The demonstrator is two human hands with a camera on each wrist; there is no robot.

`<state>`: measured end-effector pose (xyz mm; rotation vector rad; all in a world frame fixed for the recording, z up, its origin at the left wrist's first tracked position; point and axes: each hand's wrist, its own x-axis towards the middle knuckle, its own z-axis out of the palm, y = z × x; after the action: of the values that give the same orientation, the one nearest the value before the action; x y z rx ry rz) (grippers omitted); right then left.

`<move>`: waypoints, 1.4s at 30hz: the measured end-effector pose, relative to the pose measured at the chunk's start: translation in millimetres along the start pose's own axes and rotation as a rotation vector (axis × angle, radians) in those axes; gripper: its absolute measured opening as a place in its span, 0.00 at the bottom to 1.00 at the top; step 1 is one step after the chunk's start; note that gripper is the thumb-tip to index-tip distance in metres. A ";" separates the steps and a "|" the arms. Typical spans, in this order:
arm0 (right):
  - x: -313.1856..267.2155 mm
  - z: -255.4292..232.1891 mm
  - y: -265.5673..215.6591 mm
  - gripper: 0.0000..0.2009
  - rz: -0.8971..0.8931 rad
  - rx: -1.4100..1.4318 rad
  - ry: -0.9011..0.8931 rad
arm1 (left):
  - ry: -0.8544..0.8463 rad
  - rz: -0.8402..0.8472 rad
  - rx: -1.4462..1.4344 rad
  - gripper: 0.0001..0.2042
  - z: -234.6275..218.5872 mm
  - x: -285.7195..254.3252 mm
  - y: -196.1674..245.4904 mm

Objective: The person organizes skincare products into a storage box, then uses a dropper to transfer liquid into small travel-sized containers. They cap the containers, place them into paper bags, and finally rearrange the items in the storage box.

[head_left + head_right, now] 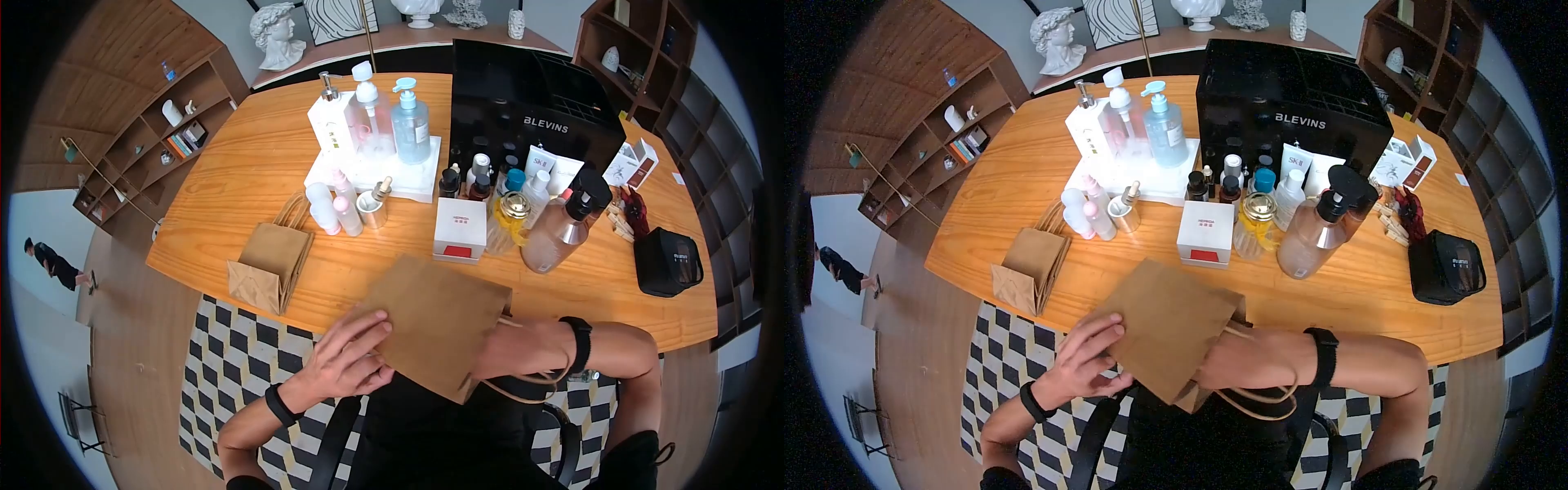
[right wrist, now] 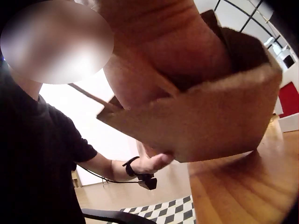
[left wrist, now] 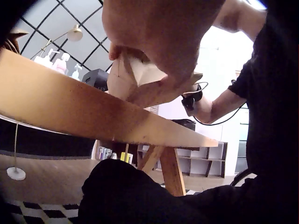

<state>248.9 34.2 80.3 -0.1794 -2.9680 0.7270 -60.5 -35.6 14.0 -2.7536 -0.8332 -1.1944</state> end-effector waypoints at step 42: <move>9.8 -50.7 -25.6 0.15 0.366 -0.027 0.084 | 0.860 -0.866 0.231 0.07 -117.7 -29.1 -22.2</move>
<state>242.1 36.0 137.5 -0.7506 -2.8949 0.6910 -166.6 -57.0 73.1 -1.3765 -1.8552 -1.9515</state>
